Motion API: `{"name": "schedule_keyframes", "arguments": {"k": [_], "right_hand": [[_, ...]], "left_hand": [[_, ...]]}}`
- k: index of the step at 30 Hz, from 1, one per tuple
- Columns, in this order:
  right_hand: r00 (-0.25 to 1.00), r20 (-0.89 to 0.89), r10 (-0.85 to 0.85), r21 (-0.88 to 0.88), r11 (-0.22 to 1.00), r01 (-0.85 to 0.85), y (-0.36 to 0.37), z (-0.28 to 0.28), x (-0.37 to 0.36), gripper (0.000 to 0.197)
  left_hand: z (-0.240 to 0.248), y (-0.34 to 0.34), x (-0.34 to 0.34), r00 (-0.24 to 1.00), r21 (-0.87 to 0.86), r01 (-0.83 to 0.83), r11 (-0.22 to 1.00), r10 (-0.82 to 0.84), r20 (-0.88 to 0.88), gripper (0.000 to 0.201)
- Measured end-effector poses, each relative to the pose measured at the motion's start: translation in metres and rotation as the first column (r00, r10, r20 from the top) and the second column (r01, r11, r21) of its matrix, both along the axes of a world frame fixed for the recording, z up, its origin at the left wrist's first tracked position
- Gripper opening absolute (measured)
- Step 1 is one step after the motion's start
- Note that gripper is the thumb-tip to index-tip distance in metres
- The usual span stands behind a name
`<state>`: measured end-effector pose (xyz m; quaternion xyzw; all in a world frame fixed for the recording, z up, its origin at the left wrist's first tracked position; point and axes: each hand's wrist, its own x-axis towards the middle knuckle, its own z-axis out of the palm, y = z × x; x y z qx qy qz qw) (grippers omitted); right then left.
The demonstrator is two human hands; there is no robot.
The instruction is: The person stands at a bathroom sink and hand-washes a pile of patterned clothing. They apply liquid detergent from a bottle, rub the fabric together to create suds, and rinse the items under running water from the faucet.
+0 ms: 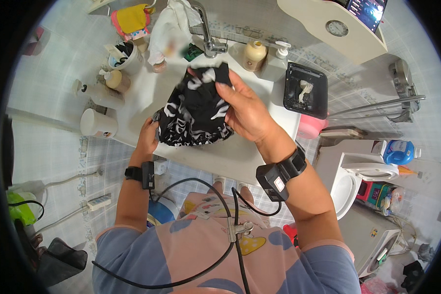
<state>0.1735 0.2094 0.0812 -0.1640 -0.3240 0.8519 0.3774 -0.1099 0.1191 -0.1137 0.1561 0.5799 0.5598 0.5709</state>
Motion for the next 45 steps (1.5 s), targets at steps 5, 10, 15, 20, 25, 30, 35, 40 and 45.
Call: {"name": "schedule_keyframes", "arguments": {"k": [5,10,15,20,25,30,35,40,45], "right_hand": [[0.998,-0.055,-0.012,0.221,0.975,0.024,0.008,0.058,-0.012,0.039],[0.942,-0.233,0.241,0.636,0.771,-0.040,0.038,0.103,0.030,0.069],[0.906,0.101,-0.412,0.525,0.795,0.303,0.040,0.102,0.040,0.023],[0.777,0.257,-0.575,0.324,0.809,0.491,0.062,0.027,0.056,0.014],[0.691,0.631,-0.352,0.184,0.934,0.308,0.045,-0.076,0.057,0.035],[0.577,0.815,-0.049,-0.019,0.994,0.110,0.004,-0.152,0.072,0.033],[0.578,0.811,0.090,-0.111,0.994,0.001,-0.026,-0.178,0.081,0.032],[0.540,0.837,0.084,-0.037,0.995,-0.098,-0.041,-0.172,0.083,0.029],[0.553,0.833,-0.001,0.061,0.994,-0.090,-0.045,-0.180,0.102,0.026]], "left_hand": [[0.003,0.003,0.007,0.928,-0.127,-0.041,0.991,0.085,0.363,0.025],[0.013,0.013,-0.010,0.810,0.035,-0.134,0.990,0.089,0.579,0.028],[0.046,0.012,-0.060,0.753,0.062,-0.397,0.916,0.286,0.592,0.033],[0.052,0.003,-0.130,0.918,0.321,-0.348,0.881,0.250,0.310,0.029],[0.048,0.027,-0.151,0.814,0.149,-0.516,0.844,0.428,0.393,0.031],[-0.015,0.028,-0.078,0.914,0.011,-0.365,0.931,0.361,-0.184,0.046],[-0.093,0.031,0.073,0.265,-0.289,0.640,0.712,-0.558,-0.786,0.079],[-0.061,0.043,0.154,-0.182,-0.569,0.548,0.613,-0.577,-0.796,0.065],[-0.069,0.074,0.117,0.521,0.019,0.681,0.732,-0.467,-0.715,0.033]]}}
